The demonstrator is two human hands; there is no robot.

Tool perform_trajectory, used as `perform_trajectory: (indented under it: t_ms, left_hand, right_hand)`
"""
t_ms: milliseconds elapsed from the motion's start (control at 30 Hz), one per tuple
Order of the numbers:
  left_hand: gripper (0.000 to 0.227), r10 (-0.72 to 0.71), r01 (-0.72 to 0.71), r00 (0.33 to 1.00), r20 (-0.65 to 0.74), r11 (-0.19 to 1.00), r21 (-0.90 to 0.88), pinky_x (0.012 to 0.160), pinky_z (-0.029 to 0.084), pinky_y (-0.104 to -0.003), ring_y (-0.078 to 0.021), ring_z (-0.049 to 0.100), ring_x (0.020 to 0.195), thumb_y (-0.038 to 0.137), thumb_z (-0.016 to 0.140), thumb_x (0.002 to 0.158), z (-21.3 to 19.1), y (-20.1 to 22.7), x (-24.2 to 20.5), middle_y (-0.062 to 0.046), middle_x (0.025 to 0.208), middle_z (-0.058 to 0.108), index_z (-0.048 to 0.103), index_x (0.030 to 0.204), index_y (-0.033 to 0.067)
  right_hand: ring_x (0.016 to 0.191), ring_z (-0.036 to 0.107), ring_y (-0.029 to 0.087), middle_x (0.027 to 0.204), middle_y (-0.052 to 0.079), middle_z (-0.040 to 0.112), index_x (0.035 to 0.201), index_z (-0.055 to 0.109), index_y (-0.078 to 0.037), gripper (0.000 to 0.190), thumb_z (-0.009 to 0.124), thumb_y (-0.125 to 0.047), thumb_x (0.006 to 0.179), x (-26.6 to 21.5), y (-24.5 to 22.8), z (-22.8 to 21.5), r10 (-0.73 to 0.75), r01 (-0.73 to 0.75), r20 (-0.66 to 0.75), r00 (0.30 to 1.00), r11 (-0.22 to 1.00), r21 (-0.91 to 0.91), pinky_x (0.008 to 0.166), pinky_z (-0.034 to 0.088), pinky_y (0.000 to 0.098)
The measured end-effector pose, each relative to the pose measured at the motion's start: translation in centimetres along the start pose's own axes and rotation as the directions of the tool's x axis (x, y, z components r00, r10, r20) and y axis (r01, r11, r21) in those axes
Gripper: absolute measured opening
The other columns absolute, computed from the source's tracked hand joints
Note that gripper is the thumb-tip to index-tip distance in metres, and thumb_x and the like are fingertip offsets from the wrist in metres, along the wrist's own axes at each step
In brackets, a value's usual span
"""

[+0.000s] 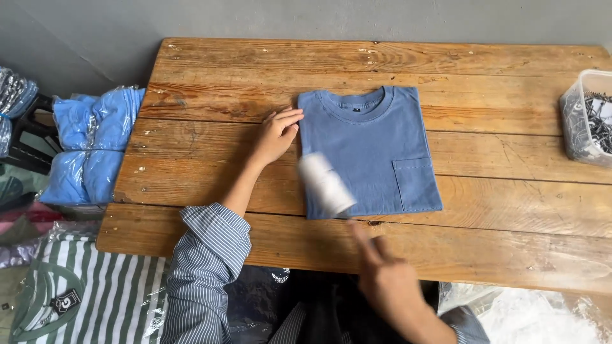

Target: Folding a t-shirt, cleaning it with a lint roller, and packaging it in a plastic bag

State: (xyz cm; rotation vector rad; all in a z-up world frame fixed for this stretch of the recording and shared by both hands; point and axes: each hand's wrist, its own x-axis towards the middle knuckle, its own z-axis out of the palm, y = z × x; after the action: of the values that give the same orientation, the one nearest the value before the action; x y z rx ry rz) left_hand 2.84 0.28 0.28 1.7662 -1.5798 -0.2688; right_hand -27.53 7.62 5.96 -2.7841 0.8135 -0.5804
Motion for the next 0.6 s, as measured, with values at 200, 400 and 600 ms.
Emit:
perform_trajectory:
  t_ms: [200, 400, 600]
  left_hand:
    - [0.027, -0.057, 0.053, 0.998, 0.035, 0.993, 0.105, 0.099, 0.023, -0.037, -0.0189, 0.038, 0.116, 0.009, 0.046, 0.08, -0.3, 1.6, -0.2, -0.003, 0.115, 0.052, 0.057, 0.104, 0.0066]
    - [0.032, 0.177, -0.131, 0.964, -0.198, 0.965, 0.225, 0.046, 0.043, -0.016, -0.0092, 0.053, 0.056, 0.002, 0.045, 0.079, 1.3, 5.8, -1.5, -0.015, 0.118, 0.048, 0.049, 0.111, -0.0018]
    - [0.061, 0.368, -0.53, 0.795, 0.481, 0.807, 0.259, 0.098, 0.002, -0.058, -0.0352, 0.009, 0.126, 0.055, 0.023, 0.081, 4.8, 9.9, -4.5, -0.012, 0.138, 0.013, 0.025, 0.131, 0.0204]
  right_hand:
    - [0.028, 0.043, 0.022, 0.07, 0.006, 0.047, 0.129, 0.032, -0.016, 0.067, 0.052, -0.01, 0.065, -2.4, 2.3, 0.9, 0.252, -0.24, 0.023, 0.967, 0.942, -0.235, 0.028, 0.038, 0.0362]
    - [0.034, 0.042, 0.015, 0.065, 0.003, 0.05, 0.123, 0.04, -0.012, 0.054, 0.053, -0.006, 0.071, -2.2, 4.4, -1.3, 0.179, -0.177, -0.047, 0.983, 0.983, 0.046, 0.031, 0.035, 0.0299]
    - [0.033, 0.044, 0.018, 0.064, 0.006, 0.05, 0.131, 0.035, -0.017, 0.068, 0.053, -0.007, 0.067, -3.4, 11.1, -2.4, 0.389, -0.376, -0.028, 0.921, 0.868, -0.325, 0.033, 0.036, 0.0313]
